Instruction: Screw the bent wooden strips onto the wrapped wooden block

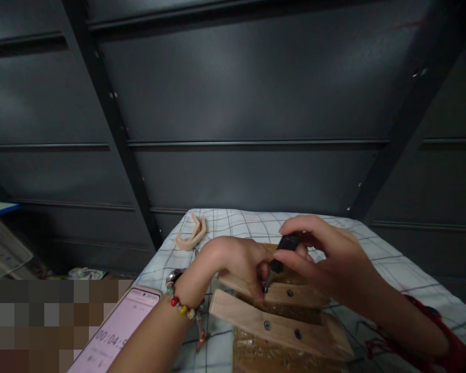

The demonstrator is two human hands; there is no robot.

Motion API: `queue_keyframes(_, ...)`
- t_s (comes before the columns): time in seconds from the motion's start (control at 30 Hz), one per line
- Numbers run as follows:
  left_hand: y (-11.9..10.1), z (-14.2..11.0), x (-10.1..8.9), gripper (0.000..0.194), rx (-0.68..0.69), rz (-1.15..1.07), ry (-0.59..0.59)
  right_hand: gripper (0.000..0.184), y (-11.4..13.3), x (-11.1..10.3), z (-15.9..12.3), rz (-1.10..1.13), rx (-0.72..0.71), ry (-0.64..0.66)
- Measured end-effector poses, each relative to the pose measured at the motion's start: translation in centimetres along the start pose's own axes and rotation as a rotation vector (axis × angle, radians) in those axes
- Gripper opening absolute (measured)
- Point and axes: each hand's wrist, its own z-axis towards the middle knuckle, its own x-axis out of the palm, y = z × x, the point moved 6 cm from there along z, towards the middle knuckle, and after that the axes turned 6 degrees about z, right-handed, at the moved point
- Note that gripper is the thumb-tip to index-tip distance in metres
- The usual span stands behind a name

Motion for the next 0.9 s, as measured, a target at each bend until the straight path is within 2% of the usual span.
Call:
queue_keyframes(0.17, -0.2, 0.0, 0.1, 0.033, 0.039, -0.018, 0.012, 0.006, 0.4, 0.0, 0.1, -0.02, -0.024, 0.098)
queue_keyframes(0.3, 0.0, 0.1, 0.1, 0.035, -0.012, -0.007, 0.007, 0.03, 0.2, 0.2, -0.3, -0.104, -0.073, 0.263)
queue_keyframes(0.4, 0.1, 0.3, 0.3, 0.034, -0.022, -0.019, 0.016, 0.035, -0.2, 0.1, -0.5, -0.122, -0.079, 0.291)
queue_keyframes(0.53, 0.2, 0.5, 0.3, 0.037, 0.062, -0.113, -0.023, 0.028, -0.1, 0.0, -0.2, -0.003, -0.014, 0.275)
queue_keyframes(0.63, 0.3, 0.5, 0.2, 0.036, 0.114, -0.155, -0.043, 0.022, 0.3, -0.1, 0.2, 0.042, 0.011, 0.183)
queue_keyframes(0.77, 0.7, 0.4, -0.3, 0.044, 0.087, -0.128, -0.106, 0.014, 0.5, -0.2, 0.3, 0.005, 0.001, 0.082)
queue_keyframes(0.9, 0.9, 0.4, -0.5, 0.031, 0.042, -0.075, -0.106, 0.016, -0.2, -0.2, 0.2, -0.007, 0.053, 0.054)
